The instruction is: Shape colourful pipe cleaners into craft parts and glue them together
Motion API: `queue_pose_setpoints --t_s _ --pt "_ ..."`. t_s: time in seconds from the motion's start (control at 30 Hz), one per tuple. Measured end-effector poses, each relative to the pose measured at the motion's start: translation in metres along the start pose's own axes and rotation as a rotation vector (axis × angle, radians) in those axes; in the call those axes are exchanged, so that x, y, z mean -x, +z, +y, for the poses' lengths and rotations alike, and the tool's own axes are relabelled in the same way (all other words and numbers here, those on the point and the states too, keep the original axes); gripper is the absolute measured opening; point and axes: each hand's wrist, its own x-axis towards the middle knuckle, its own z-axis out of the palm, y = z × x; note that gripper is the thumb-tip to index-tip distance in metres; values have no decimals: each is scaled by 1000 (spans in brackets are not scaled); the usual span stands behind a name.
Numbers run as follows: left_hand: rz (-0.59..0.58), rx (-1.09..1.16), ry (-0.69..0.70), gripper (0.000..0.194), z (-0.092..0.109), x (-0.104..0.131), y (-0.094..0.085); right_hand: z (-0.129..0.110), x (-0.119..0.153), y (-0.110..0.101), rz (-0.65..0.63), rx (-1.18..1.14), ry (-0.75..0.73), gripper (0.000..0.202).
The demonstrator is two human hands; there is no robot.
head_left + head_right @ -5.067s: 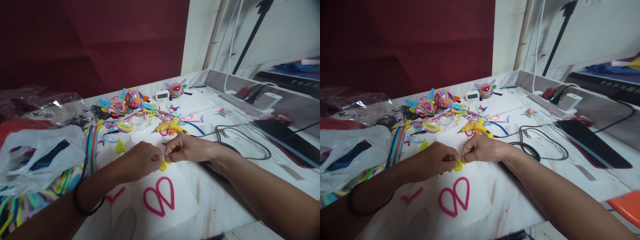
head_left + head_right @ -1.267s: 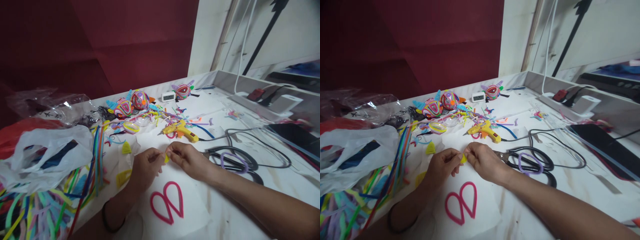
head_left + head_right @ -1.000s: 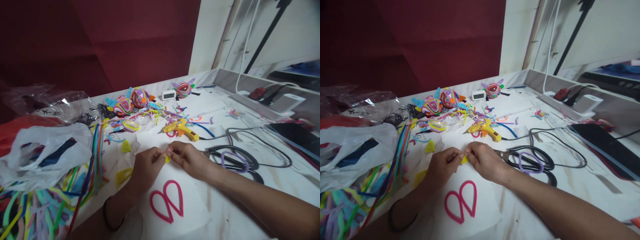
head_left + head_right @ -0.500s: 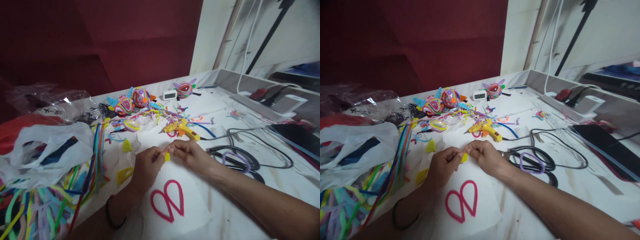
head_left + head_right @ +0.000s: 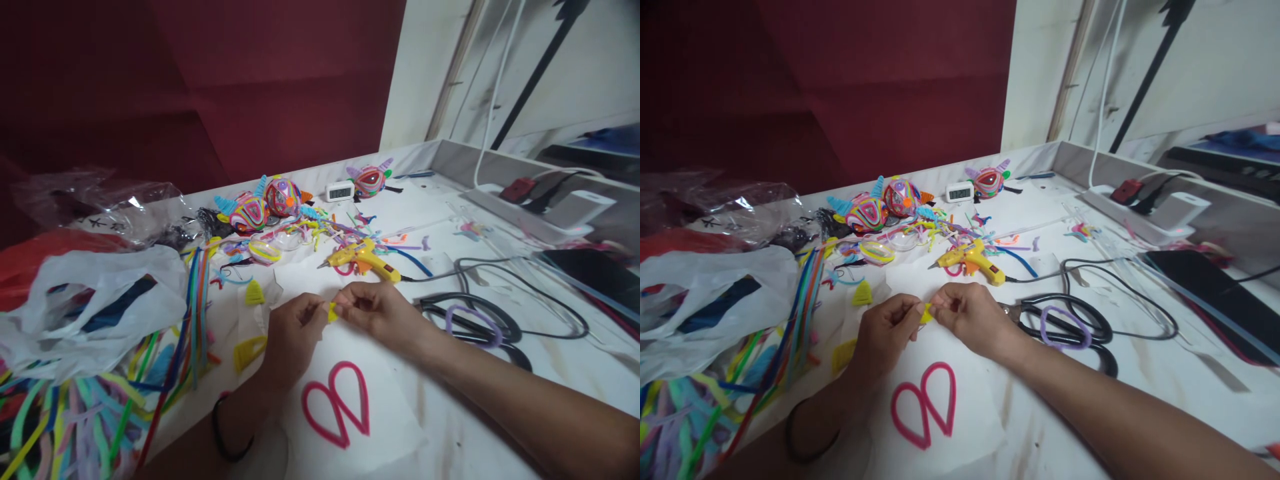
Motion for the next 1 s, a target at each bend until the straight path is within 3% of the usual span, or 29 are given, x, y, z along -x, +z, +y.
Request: queue_pose_setpoints --t_s 0.4,0.77,1.0 --pt "1 37 -31 18 1 6 4 3 5 2 13 123 -19 19" --pt "-103 116 -112 23 -7 2 0 6 -2 -3 -35 14 37 26" --pt "-80 117 -158 23 -4 1 1 1 -3 -4 -47 -43 4 35"
